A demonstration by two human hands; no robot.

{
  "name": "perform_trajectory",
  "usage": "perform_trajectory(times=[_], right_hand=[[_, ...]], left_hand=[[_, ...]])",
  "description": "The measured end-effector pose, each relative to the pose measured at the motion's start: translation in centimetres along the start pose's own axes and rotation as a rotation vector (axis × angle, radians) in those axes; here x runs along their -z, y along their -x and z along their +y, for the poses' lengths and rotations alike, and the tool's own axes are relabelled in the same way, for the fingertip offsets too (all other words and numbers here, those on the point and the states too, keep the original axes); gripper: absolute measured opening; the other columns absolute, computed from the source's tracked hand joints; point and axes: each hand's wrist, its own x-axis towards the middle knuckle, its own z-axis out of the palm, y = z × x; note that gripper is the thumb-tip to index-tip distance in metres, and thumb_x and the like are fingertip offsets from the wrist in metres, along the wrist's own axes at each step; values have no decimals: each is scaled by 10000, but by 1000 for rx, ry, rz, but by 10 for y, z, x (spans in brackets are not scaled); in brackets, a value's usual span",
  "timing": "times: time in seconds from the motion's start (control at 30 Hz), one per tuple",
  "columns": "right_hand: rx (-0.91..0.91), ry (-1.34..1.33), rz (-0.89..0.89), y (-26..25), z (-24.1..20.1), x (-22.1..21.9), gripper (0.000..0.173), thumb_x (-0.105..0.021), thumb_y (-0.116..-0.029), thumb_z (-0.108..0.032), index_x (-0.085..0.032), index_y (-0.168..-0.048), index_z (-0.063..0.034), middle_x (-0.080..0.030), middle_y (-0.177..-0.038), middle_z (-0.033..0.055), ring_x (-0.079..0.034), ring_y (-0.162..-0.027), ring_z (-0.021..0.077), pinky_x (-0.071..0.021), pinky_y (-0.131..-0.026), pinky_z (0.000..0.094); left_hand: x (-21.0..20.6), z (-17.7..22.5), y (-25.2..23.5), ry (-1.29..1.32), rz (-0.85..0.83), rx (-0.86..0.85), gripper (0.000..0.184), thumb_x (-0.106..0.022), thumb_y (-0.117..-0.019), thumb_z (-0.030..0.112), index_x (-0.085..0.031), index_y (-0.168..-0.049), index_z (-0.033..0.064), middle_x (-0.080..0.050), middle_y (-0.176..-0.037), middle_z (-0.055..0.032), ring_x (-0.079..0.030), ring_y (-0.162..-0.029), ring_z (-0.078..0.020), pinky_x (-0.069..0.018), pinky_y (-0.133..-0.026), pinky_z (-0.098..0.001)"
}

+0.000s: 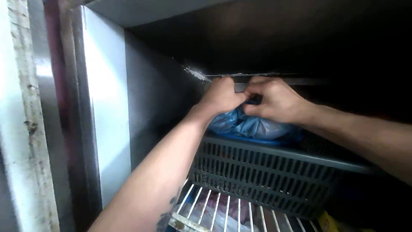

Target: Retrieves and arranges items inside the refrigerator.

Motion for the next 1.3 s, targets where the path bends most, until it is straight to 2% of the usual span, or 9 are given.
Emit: perform_trajectory(times=[0.1, 0.17, 0.23, 0.33, 0.57, 0.7, 0.93, 1.13, 1.3], right_hand=[[-159, -162, -109, -8, 5, -2, 148, -796, -845, -173, -680, -810, -88, -609, -804, 16, -576, -701, 107, -489, -638, 313], [-296, -218, -225, -15, -1, 3, 180, -784, -886, -124, -650, -769, -97, -575, -647, 0, -529, -572, 97, -438, -547, 304], [-309, -159, -279, -20, -6, 5, 192, -747, -927, -136, -639, -773, -96, -544, -622, 6, -509, -557, 117, -423, -542, 331], [-214, -35, -247, -18, -6, 5, 187, -737, -946, -175, -654, -800, -92, -579, -674, 17, -553, -615, 139, -463, -595, 372], [-111, -42, -183, -11, 2, 0, 120, -680, -970, -125, -667, -861, -76, -610, -803, 33, -575, -709, 134, -483, -658, 362], [38, -23, -59, -4, 9, -4, 136, -698, -938, -130, -638, -830, -73, -605, -830, 56, -590, -756, 162, -492, -679, 363], [137, 92, 101, -3, 7, -2, 153, -662, -910, -232, -701, -891, -86, -658, -854, 71, -652, -823, 212, -530, -725, 404], [66, 399, -5, -10, -15, -1, 237, -664, -901, -261, -654, -790, -52, -633, -808, 131, -666, -738, 342, -489, -555, 520], [-165, 547, -194, -22, -46, 0, 294, -645, -953, -271, -626, -797, -23, -636, -816, 180, -663, -777, 404, -465, -580, 546]], left_hand=[[3, -6, 2, 108, -30, -24, 271, -685, -952, 231, -659, -761, 42, -613, -655, -56, -592, -554, -139, -525, -557, -343], [2, -6, 4, 78, -8, -67, 236, -684, -935, 205, -671, -760, 47, -595, -657, -47, -565, -576, -141, -485, -567, -355], [2, -6, 7, 43, 34, -72, 254, -682, -928, 213, -652, -726, 62, -573, -650, -39, -546, -592, -146, -452, -576, -369], [3, -6, 8, 54, 61, -40, 263, -682, -933, 228, -649, -723, 72, -599, -649, -33, -584, -568, -130, -506, -562, -349], [-1, 4, 4, -14, 93, 29, 298, -695, -911, 242, -597, -684, 76, -598, -726, -75, -596, -694, -212, -485, -623, -437], [1, -15, 1, 284, 17, 134, 220, -648, -968, 195, -667, -856, 6, -644, -697, -57, -632, -557, -108, -570, -570, -292], [3, -27, 5, 498, -2, 44, 194, -630, -970, 107, -663, -807, 8, -600, -631, -15, -585, -522, -62, -525, -528, -216], [1, -19, 6, 340, 60, 56, 232, -688, -948, 190, -678, -782, 28, -621, -623, -36, -588, -510, -99, -522, -518, -278], [2, -11, 4, 206, 55, 104, 256, -683, -950, 236, -661, -786, 41, -628, -679, -70, -614, -575, -160, -538, -584, -370]])
